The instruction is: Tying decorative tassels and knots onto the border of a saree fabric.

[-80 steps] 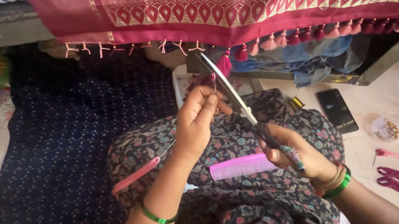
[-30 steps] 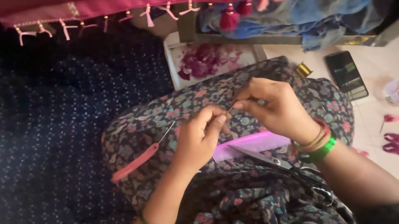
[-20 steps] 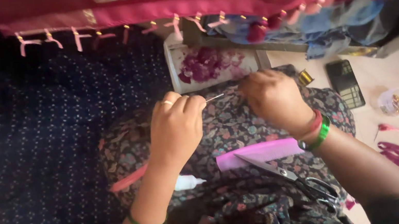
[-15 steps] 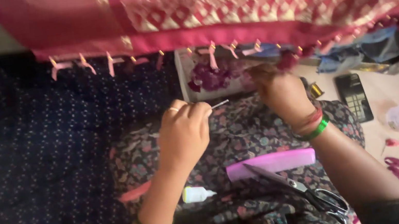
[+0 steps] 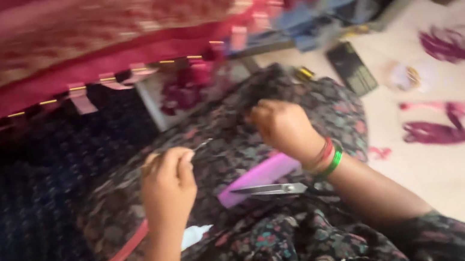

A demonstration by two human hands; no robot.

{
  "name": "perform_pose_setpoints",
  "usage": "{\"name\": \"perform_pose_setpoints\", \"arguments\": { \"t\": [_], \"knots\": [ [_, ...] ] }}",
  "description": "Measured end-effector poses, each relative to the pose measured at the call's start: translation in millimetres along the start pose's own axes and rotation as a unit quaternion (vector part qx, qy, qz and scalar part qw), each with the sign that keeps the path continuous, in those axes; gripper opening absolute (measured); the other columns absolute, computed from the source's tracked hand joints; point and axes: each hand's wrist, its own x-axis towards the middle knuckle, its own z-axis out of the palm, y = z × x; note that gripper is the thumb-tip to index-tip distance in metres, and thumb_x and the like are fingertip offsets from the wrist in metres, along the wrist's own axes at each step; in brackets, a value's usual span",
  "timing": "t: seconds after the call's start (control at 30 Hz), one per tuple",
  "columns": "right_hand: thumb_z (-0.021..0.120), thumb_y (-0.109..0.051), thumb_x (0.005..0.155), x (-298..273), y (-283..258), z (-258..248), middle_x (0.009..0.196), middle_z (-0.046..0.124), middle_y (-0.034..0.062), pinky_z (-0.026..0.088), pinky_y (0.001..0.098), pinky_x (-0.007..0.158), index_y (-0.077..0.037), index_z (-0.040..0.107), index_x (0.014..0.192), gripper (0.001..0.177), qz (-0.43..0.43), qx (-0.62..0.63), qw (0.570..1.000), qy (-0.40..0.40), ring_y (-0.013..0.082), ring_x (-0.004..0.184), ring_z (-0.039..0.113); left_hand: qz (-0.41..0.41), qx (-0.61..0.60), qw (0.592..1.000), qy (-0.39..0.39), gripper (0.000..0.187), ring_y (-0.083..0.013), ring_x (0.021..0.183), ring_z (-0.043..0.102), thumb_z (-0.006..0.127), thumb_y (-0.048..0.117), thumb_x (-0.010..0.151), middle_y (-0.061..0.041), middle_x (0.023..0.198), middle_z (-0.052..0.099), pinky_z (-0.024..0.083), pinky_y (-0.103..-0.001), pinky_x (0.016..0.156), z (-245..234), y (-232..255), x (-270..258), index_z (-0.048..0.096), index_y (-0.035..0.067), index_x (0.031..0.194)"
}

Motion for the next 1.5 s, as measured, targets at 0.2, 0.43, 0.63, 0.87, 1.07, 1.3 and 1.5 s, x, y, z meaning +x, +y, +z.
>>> {"name": "perform_pose_setpoints", "arguments": {
  "t": [0.2,0.43,0.63,0.87,1.07,1.3,1.5],
  "knots": [
    [0.071,-0.014,0.089,-61,10,-71,0.086,0.062,0.0108,0.054,0.042,0.066,-0.003,0.069,0.12,0.033,-0.032,0.113,0.99,0.073,0.0314,0.076,0.064,-0.049,-0.105,0.987,-0.114,0.006,-0.0312,0.083,0.068,0.066,0.014,0.094,-0.008,0.079,0.072,0.051,-0.044,0.077,70,82,3,0.068,0.009,0.092],
    [0.067,0.001,0.078,-177,121,-52,0.094,0.064,0.0105,0.052,0.0411,0.076,-0.007,0.069,0.102,0.026,0.118,0.177,0.955,0.205,0.0314,0.088,0.064,-0.018,-0.098,0.97,-0.221,0.011,-0.0332,0.081,0.068,0.066,0.016,0.093,-0.012,0.086,0.073,0.052,-0.044,0.069,135,150,40,0.066,0.005,0.09],
    [0.07,-0.005,0.089,-272,317,-30,0.086,0.066,0.0168,0.051,0.0464,0.07,-0.007,0.077,0.094,0.009,0.364,-0.145,0.886,0.247,0.0361,0.083,0.065,0.096,-0.083,0.956,-0.264,0.012,-0.0357,0.083,0.067,0.066,0.017,0.092,-0.012,0.086,0.072,0.051,-0.047,0.075,173,166,50,0.066,0.007,0.086],
    [0.078,-0.013,0.085,-273,436,-36,0.094,0.067,0.0237,0.053,0.0516,0.077,-0.005,0.077,0.098,0.015,0.397,-0.198,0.875,0.195,0.0416,0.088,0.063,0.11,-0.154,0.918,-0.347,0.012,-0.0353,0.085,0.066,0.064,0.018,0.093,-0.013,0.086,0.07,0.05,-0.047,0.078,167,161,1,0.064,0.007,0.087],
    [0.082,-0.011,0.09,-206,323,-35,0.107,0.069,0.0197,0.052,0.0519,0.091,-0.005,0.077,0.108,0.02,0.26,-0.098,0.933,0.228,0.0397,0.103,0.064,0.056,-0.174,0.919,-0.349,0.013,-0.035,0.086,0.066,0.065,0.019,0.094,-0.012,0.084,0.07,0.05,-0.047,0.079,147,124,-40,0.066,0.007,0.087],
    [0.074,-0.008,0.096,-142,138,-59,0.115,0.07,0.0154,0.061,0.0307,0.078,-0.003,0.075,0.115,0.019,0.242,0.147,0.936,0.211,0.0261,0.098,0.072,0.068,-0.223,0.938,-0.257,0.012,-0.0338,0.087,0.07,0.065,0.017,0.095,-0.012,0.089,0.072,0.053,-0.044,0.08,101,94,-36,0.067,0.006,0.092],
    [0.063,-0.001,0.09,-135,60,-10,0.102,0.072,0.0096,0.056,0.0363,0.072,-0.004,0.073,0.108,0.021,0.224,0.176,0.948,0.142,0.0271,0.084,0.072,-0.16,-0.329,0.914,-0.177,0.014,-0.0126,0.077,0.071,0.066,0.018,0.097,-0.002,0.083,0.075,0.057,-0.031,0.07,39,46,14,0.071,0.005,0.095]
  ]
}}
